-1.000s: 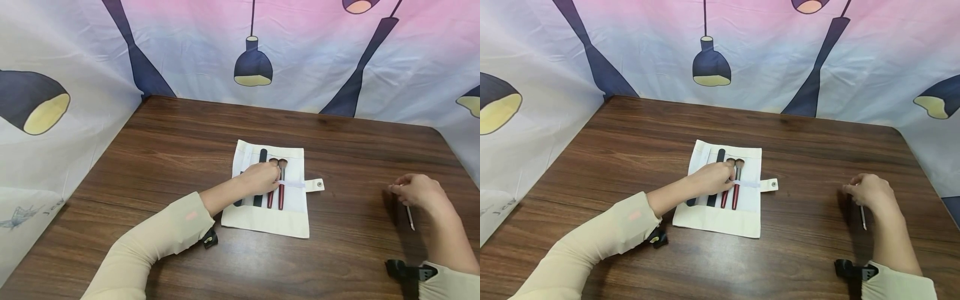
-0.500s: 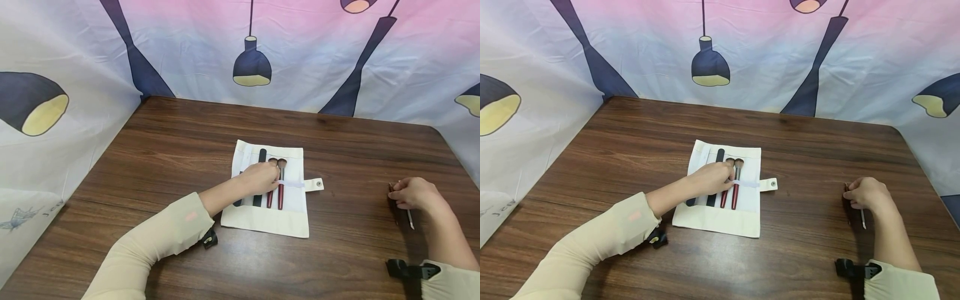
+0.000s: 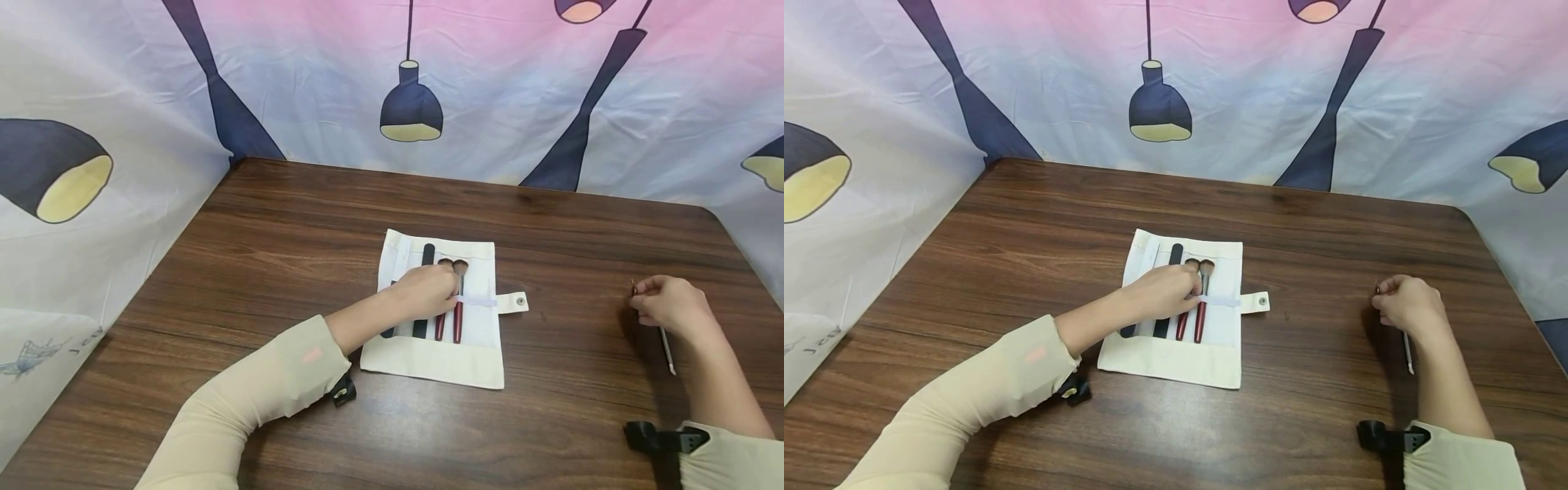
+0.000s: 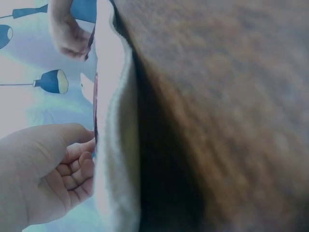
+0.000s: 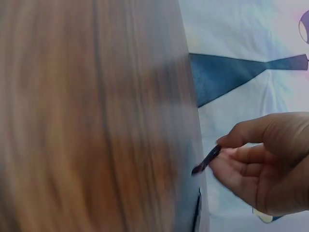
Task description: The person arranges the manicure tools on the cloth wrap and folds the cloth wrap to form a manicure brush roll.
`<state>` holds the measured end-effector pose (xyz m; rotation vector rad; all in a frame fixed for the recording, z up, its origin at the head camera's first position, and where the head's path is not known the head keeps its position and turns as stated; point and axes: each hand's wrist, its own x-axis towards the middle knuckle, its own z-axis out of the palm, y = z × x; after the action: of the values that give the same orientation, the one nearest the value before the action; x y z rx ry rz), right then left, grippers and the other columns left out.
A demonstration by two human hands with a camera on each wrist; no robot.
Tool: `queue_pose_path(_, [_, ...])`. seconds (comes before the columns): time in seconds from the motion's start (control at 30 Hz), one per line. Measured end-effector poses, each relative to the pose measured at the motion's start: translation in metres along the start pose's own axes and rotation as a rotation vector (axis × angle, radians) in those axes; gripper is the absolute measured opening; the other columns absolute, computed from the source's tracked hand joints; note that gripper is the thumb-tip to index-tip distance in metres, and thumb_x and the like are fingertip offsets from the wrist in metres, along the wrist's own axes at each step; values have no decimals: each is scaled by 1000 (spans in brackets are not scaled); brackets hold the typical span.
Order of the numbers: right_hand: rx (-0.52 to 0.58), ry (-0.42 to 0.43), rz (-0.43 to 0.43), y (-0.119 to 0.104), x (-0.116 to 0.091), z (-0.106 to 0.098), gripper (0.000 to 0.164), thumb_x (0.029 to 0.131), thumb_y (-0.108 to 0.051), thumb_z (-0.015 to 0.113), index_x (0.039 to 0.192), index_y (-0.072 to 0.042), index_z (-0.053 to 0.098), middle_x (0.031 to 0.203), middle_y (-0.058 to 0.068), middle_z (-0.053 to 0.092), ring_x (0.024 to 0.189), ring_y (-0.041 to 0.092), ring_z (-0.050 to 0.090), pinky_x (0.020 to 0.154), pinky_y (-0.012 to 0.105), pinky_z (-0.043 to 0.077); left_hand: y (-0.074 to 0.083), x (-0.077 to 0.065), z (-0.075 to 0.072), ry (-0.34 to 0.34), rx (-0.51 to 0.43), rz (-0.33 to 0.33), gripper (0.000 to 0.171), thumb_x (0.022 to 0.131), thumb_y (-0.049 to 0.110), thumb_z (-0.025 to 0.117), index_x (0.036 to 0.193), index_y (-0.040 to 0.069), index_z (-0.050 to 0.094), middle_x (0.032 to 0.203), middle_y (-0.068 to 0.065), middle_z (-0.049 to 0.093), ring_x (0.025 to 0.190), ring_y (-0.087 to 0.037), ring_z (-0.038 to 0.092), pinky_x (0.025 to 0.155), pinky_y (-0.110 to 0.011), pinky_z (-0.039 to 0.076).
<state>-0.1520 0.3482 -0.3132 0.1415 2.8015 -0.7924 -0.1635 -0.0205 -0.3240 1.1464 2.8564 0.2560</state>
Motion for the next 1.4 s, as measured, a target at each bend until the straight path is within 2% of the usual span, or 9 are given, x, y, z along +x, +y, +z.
queue_pose_path(0.07, [83,47,-40,-8,1,4,38,91,-14,50,114,15,45,88,18,61,63,11,64,60,33,53,1,-1,-1,12,-1,10,17,89,19,59,77,9,66,84,-4,59,68,-10,49,58,-22,44])
queue_pose_path(0.17, [291,81,-98,-19,3,10,37,93,-13,49,117,14,43,87,1,61,66,2,62,62,27,53,2,-1,-1,23,-10,12,15,89,17,59,79,8,67,86,-2,60,71,-10,50,60,-22,44])
queue_pose_path(0.27, [611,80,-154,-30,6,15,29,92,-6,51,114,11,42,83,-8,59,71,2,62,64,24,52,2,0,-1,26,-23,9,14,89,16,59,81,8,68,87,-2,60,72,-10,51,60,-22,44])
queue_pose_path(0.43, [1083,82,-264,-56,13,28,18,85,10,54,101,5,47,82,2,61,74,10,63,64,24,52,2,1,0,31,-37,20,16,88,15,60,75,9,67,84,-1,59,70,-9,50,59,-21,43])
queue_pose_path(0.6, [1244,45,-401,-82,20,43,16,84,17,49,91,3,49,81,8,61,74,18,65,67,28,52,4,5,1,41,-32,47,19,87,14,60,68,12,61,77,2,54,66,-9,48,56,-20,41])
queue_pose_path(0.83, [1210,-38,-424,-108,27,58,16,85,17,47,95,5,46,84,10,59,78,18,65,73,28,51,9,9,2,-11,-19,26,17,87,19,62,72,12,59,78,1,51,62,-9,43,49,-20,35])
queue_pose_path(1.13, [1035,-119,-395,-126,36,74,15,87,12,48,99,7,43,83,7,59,78,14,64,73,27,51,15,17,2,-37,-29,-36,38,84,17,64,55,15,39,61,4,39,49,-7,31,40,-20,25])
queue_pose_path(1.27, [969,-145,-346,-131,40,80,17,86,11,49,101,10,43,80,5,59,76,12,63,73,28,51,17,19,2,-49,-37,-83,35,82,13,63,56,16,39,57,4,35,49,-8,33,41,-22,29])
queue_pose_path(1.4, [892,-160,-308,-135,42,84,20,86,10,50,104,13,42,79,4,59,74,11,62,72,28,52,18,20,3,-54,-21,-100,28,81,13,62,59,15,46,65,3,43,57,-11,42,46,-26,37])
